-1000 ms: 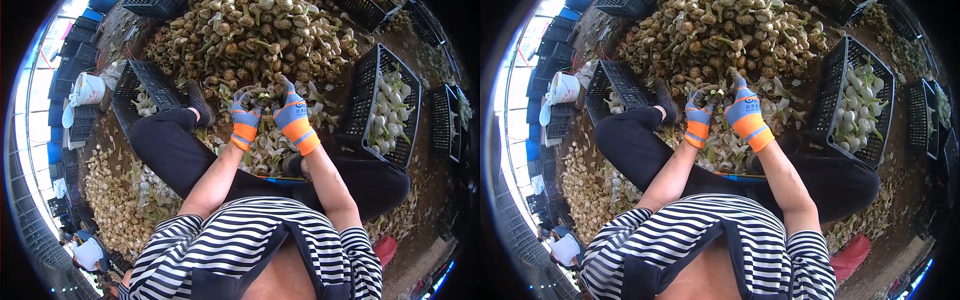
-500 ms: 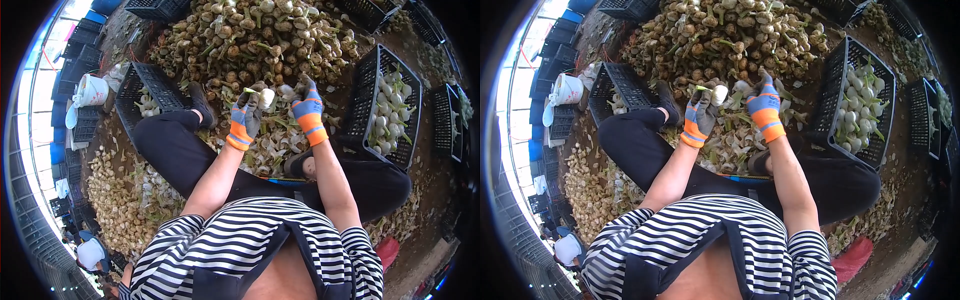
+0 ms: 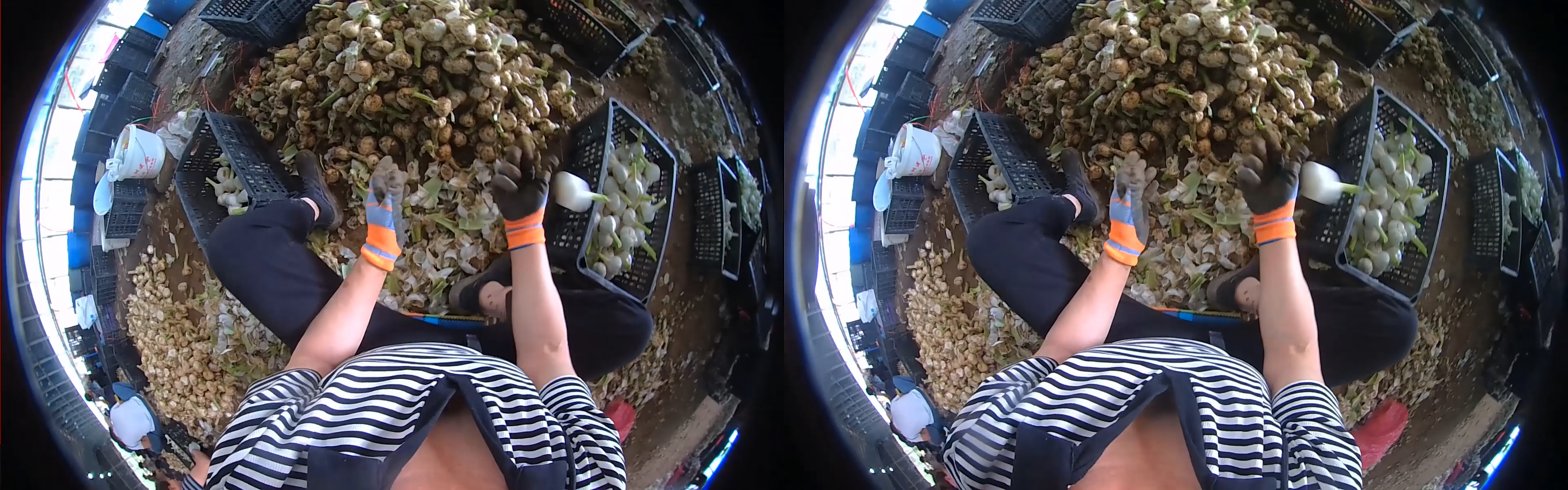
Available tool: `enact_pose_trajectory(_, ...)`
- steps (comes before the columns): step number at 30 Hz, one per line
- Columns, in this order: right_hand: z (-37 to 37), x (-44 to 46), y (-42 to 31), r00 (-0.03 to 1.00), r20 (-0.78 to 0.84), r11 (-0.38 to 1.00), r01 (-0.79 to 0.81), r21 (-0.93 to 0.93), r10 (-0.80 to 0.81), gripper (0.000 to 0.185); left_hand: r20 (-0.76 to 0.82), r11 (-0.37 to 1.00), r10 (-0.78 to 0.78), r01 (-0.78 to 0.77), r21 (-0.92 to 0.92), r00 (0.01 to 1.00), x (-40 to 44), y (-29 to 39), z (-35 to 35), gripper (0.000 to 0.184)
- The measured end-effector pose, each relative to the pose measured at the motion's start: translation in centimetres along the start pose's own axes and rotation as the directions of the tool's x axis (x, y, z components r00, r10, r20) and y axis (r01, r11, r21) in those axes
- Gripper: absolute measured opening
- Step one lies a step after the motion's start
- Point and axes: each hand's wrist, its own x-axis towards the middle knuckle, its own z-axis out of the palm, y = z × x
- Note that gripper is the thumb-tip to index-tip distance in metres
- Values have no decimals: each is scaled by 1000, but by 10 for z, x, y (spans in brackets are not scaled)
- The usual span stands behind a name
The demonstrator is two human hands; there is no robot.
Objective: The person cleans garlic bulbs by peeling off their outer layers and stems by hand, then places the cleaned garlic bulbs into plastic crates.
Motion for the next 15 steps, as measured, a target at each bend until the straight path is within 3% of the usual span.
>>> enact_pose_trajectory(1, -22, 27, -6, 973, -230, 976, -78, -205, 30, 32, -15, 997, 77, -77, -13, 997, 6, -9, -7, 45)
enact_pose_trajectory(2, -30, 59, -5, 919, -383, 766, -315, -561, 98, 34, -29, 987, 158, -159, -27, 987, 16, -17, -13, 45)
enact_pose_trajectory(3, -55, 91, 2, 923, -366, 254, -328, -910, -116, 36, -17, 992, 122, -123, -35, 992, 17, -14, -15, 45)
enact_pose_trajectory(4, -78, 116, 14, 936, -221, -362, -313, -878, -275, 39, -9, 996, 82, -82, -42, 997, 14, -12, -18, 46)
enact_pose_trajectory(5, -67, 140, 30, 925, -167, -619, -356, -701, -343, 43, -34, 1000, 29, -29, 10, 999, 13, -9, -21, 47)
enact_pose_trajectory(6, -55, 160, 49, 917, -92, -805, -386, -451, -388, 48, -163, 999, -32, 36, 25, 986, 8, 2, -8, 48)
enact_pose_trajectory(8, -62, 183, 66, 892, -145, -822, -451, -347, -428, 47, -127, 998, -60, 57, -25, 990, 15, -4, -20, 50)
enact_pose_trajectory(9, -65, 189, 65, 892, -174, -829, -452, -331, -417, 47, -17, 999, 10, -10, -41, 1000, 19, -9, -23, 52)
enact_pose_trajectory(10, -66, 193, 62, 891, -202, -836, -453, -310, -407, 46, -8, 998, 58, -58, 11, 998, 23, -14, -26, 54)
enact_pose_trajectory(11, -84, 188, 54, 895, -29, -813, -418, -405, -445, 40, 2, 994, 98, -97, 59, 995, 21, -10, -19, 56)
enact_pose_trajectory(12, -84, 181, 46, 889, -34, -726, -396, -562, -458, 29, 14, 986, 129, -129, 104, 992, 17, -9, -16, 59)
enact_pose_trajectory(14, -89, 159, 39, 869, -227, -187, -336, -923, -441, 19, 148, 943, 206, -237, 232, 967, 26, -18, -26, 63)
enact_pose_trajectory(15, -88, 140, 38, 809, -448, 123, -436, -891, -381, 19, 202, 890, 247, -305, 340, 948, 27, -21, -28, 67)
